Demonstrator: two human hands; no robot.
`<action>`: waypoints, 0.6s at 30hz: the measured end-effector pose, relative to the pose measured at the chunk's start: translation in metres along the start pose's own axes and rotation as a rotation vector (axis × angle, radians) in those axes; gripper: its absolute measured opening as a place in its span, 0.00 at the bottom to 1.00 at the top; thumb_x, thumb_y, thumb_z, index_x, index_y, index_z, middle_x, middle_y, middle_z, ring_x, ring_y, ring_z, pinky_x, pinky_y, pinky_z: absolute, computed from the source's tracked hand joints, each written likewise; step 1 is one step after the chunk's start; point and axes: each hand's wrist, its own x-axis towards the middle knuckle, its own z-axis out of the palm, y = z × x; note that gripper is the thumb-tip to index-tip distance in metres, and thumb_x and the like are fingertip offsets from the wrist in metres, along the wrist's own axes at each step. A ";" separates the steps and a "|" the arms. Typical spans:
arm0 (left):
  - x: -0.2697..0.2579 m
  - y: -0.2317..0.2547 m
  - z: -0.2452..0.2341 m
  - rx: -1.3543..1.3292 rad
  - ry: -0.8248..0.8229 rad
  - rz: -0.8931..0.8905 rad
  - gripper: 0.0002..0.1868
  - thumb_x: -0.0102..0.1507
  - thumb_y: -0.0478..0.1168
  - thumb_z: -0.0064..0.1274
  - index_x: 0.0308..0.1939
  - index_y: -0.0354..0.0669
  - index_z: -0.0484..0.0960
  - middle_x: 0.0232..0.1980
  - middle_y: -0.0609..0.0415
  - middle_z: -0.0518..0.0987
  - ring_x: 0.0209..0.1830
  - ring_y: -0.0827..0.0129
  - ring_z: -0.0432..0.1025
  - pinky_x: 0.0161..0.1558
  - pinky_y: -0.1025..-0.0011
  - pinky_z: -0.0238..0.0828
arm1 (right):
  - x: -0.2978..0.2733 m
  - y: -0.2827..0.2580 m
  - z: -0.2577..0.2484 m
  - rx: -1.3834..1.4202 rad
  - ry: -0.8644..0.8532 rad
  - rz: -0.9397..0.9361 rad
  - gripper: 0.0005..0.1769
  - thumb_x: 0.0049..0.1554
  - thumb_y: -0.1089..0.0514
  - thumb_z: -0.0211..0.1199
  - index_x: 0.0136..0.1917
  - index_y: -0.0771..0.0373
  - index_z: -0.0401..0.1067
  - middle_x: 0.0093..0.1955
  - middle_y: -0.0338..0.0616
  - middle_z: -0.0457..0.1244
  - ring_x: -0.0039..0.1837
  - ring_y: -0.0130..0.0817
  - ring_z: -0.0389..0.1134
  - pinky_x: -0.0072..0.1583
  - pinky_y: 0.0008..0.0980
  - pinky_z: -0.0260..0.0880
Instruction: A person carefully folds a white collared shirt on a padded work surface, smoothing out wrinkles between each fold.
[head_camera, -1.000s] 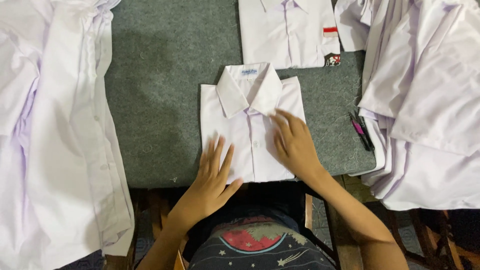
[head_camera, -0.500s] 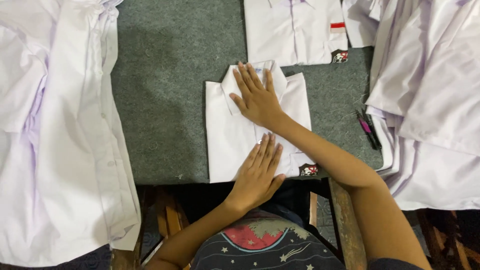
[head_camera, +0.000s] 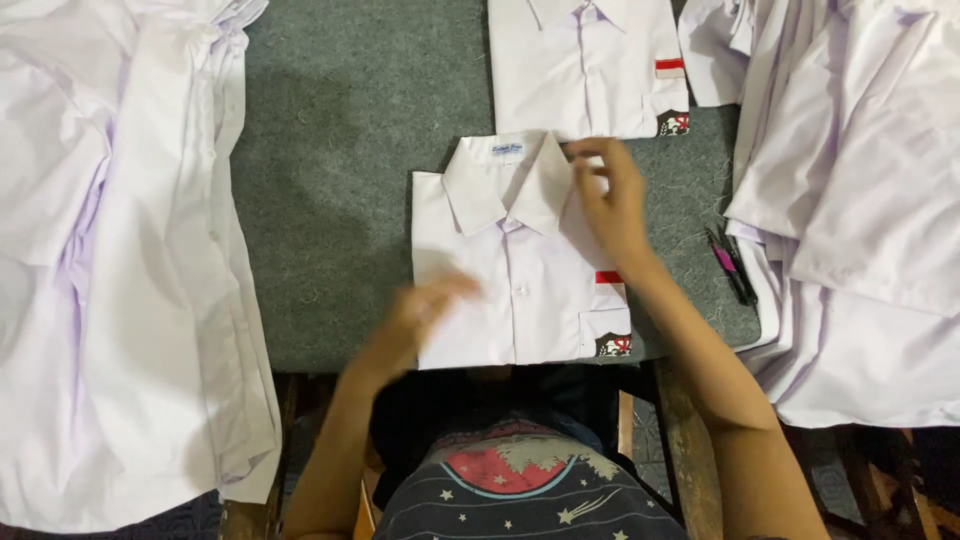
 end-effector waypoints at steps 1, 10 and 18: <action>0.010 -0.008 -0.014 0.000 -0.003 0.000 0.27 0.69 0.51 0.38 0.54 0.31 0.83 0.55 0.33 0.81 0.59 0.47 0.75 0.61 0.50 0.67 | -0.006 0.029 -0.008 -0.001 0.002 0.001 0.11 0.65 0.69 0.55 0.59 0.61 0.73 0.55 0.44 0.67 0.60 0.44 0.70 0.59 0.47 0.73; 0.088 -0.037 -0.085 0.445 0.309 -0.237 0.24 0.72 0.53 0.48 0.63 0.40 0.78 0.51 0.39 0.80 0.43 0.56 0.81 0.42 0.64 0.79 | -0.021 0.095 -0.038 -0.197 -0.229 0.473 0.20 0.67 0.48 0.62 0.61 0.67 0.74 0.46 0.55 0.71 0.42 0.46 0.74 0.39 0.38 0.74; 0.119 -0.031 -0.107 0.062 0.178 -0.279 0.27 0.69 0.48 0.54 0.67 0.36 0.72 0.52 0.41 0.76 0.43 0.61 0.77 0.48 0.64 0.80 | -0.011 0.077 -0.034 0.272 -0.214 0.636 0.26 0.65 0.46 0.66 0.64 0.70 0.71 0.46 0.50 0.67 0.44 0.37 0.70 0.39 0.31 0.75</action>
